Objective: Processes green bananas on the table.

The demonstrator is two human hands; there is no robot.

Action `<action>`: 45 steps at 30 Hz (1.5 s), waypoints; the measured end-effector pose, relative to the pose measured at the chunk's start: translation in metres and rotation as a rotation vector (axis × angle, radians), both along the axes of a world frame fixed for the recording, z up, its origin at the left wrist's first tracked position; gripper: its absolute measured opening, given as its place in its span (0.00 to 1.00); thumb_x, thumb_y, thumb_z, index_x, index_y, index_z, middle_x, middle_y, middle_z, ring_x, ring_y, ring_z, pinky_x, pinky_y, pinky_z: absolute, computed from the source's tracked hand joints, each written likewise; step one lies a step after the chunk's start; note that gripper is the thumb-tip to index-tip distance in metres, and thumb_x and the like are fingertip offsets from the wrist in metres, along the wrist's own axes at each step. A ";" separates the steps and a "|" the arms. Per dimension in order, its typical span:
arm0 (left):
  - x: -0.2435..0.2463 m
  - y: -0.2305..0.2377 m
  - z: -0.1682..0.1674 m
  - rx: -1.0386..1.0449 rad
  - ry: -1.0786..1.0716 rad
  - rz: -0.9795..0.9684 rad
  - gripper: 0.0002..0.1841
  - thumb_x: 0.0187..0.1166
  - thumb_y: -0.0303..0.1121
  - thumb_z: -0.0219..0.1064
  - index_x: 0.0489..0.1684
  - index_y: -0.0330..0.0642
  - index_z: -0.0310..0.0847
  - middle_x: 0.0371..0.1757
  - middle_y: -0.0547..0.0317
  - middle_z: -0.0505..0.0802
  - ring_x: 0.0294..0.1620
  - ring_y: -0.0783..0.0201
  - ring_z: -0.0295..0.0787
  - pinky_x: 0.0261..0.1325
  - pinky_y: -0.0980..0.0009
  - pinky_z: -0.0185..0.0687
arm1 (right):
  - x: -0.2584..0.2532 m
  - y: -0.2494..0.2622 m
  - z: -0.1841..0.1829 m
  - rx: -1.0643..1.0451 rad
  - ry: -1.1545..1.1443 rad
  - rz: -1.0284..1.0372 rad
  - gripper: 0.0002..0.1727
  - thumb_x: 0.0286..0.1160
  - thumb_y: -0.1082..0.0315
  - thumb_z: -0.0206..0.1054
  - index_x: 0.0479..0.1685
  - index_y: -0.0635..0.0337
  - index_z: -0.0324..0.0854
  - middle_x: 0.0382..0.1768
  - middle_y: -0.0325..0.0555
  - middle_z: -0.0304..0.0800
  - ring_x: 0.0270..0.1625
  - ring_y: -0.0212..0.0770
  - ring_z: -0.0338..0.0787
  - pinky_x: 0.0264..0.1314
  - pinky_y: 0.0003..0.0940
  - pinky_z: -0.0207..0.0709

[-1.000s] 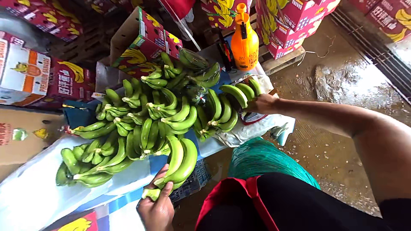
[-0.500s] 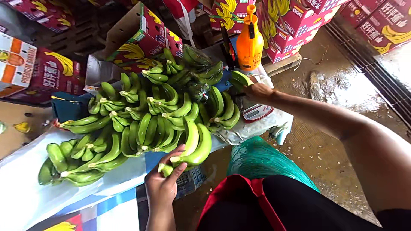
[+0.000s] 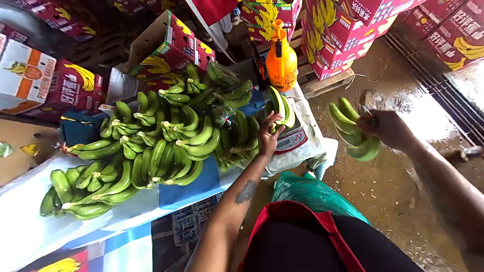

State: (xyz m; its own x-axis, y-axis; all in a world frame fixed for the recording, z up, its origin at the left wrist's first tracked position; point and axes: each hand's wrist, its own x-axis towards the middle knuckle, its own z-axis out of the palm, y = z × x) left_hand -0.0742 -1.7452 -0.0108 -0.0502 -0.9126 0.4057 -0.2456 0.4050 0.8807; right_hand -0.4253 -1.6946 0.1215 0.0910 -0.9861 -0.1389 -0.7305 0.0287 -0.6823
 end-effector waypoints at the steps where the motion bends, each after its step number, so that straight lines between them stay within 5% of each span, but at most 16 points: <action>1: -0.007 -0.006 -0.017 -0.011 -0.033 0.021 0.16 0.71 0.26 0.77 0.56 0.32 0.88 0.68 0.47 0.91 0.83 0.48 0.74 0.88 0.53 0.65 | -0.015 0.011 -0.001 0.012 0.040 -0.029 0.06 0.76 0.68 0.74 0.39 0.61 0.86 0.26 0.48 0.84 0.29 0.46 0.85 0.37 0.53 0.80; 5: -0.014 -0.013 -0.055 -0.095 -0.209 0.042 0.14 0.72 0.31 0.77 0.53 0.36 0.91 0.72 0.48 0.89 0.88 0.45 0.67 0.92 0.51 0.57 | -0.072 0.047 -0.018 0.042 0.124 -0.156 0.04 0.74 0.72 0.75 0.39 0.62 0.87 0.26 0.52 0.85 0.29 0.51 0.84 0.36 0.57 0.76; 11: -0.002 -0.004 -0.036 -0.085 -0.468 0.012 0.22 0.68 0.41 0.80 0.59 0.43 0.90 0.77 0.49 0.85 0.90 0.44 0.63 0.92 0.34 0.36 | -0.110 0.065 -0.043 0.093 0.126 -0.223 0.03 0.74 0.75 0.74 0.40 0.66 0.87 0.25 0.55 0.83 0.28 0.51 0.82 0.35 0.56 0.73; 20: 0.000 0.011 -0.029 -0.026 -0.460 0.018 0.48 0.62 0.47 0.85 0.80 0.28 0.68 0.85 0.39 0.74 0.92 0.46 0.57 0.94 0.52 0.50 | -0.110 0.050 -0.071 0.109 0.029 -0.142 0.05 0.74 0.74 0.75 0.37 0.67 0.86 0.23 0.53 0.81 0.26 0.50 0.81 0.33 0.54 0.74; 29: 0.011 0.024 -0.024 0.059 -0.398 0.084 0.53 0.60 0.49 0.85 0.86 0.31 0.62 0.87 0.40 0.70 0.92 0.52 0.60 0.92 0.57 0.55 | -0.102 0.040 -0.075 0.142 -0.002 -0.080 0.04 0.73 0.73 0.76 0.41 0.64 0.88 0.27 0.53 0.85 0.29 0.49 0.84 0.35 0.53 0.78; 33: -0.004 0.017 -0.025 0.062 -0.356 0.108 0.54 0.61 0.58 0.82 0.84 0.29 0.64 0.86 0.39 0.72 0.91 0.50 0.60 0.93 0.54 0.56 | -0.101 0.045 -0.076 0.160 0.044 -0.059 0.05 0.74 0.71 0.75 0.39 0.65 0.87 0.26 0.55 0.85 0.29 0.53 0.85 0.35 0.58 0.78; 35: -0.013 0.006 -0.029 0.019 -0.359 0.115 0.50 0.65 0.62 0.77 0.82 0.31 0.71 0.85 0.42 0.75 0.92 0.48 0.59 0.94 0.51 0.52 | -0.102 0.042 -0.084 0.165 0.080 -0.031 0.06 0.74 0.69 0.75 0.40 0.63 0.87 0.25 0.53 0.86 0.30 0.53 0.86 0.35 0.60 0.78; 39: -0.029 -0.019 -0.037 -0.094 -0.270 0.102 0.18 0.76 0.39 0.74 0.57 0.36 0.92 0.71 0.46 0.89 0.85 0.44 0.72 0.92 0.50 0.59 | -0.100 0.036 -0.099 0.172 0.097 0.039 0.12 0.70 0.64 0.77 0.44 0.65 0.88 0.30 0.55 0.88 0.35 0.55 0.89 0.42 0.63 0.80; 42: -0.031 -0.026 -0.018 0.011 -0.125 0.112 0.15 0.78 0.30 0.71 0.56 0.28 0.89 0.68 0.43 0.91 0.81 0.47 0.78 0.88 0.54 0.67 | -0.083 0.023 -0.087 0.150 0.090 0.129 0.17 0.69 0.60 0.76 0.42 0.67 0.87 0.27 0.54 0.87 0.33 0.54 0.88 0.40 0.61 0.80; 45: -0.010 -0.025 0.024 0.155 -0.045 0.172 0.14 0.84 0.29 0.65 0.58 0.27 0.86 0.61 0.43 0.94 0.69 0.56 0.89 0.79 0.59 0.78 | -0.043 -0.001 -0.037 0.142 0.120 0.294 0.20 0.71 0.58 0.76 0.44 0.70 0.88 0.28 0.58 0.88 0.34 0.58 0.89 0.43 0.64 0.79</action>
State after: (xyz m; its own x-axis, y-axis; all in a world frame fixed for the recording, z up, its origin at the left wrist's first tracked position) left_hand -0.0844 -1.7705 0.0135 0.0966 -0.9604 0.2614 -0.3398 0.2150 0.9156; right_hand -0.4684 -1.6958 0.0844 0.3430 -0.8901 -0.3001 -0.7964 -0.1062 -0.5953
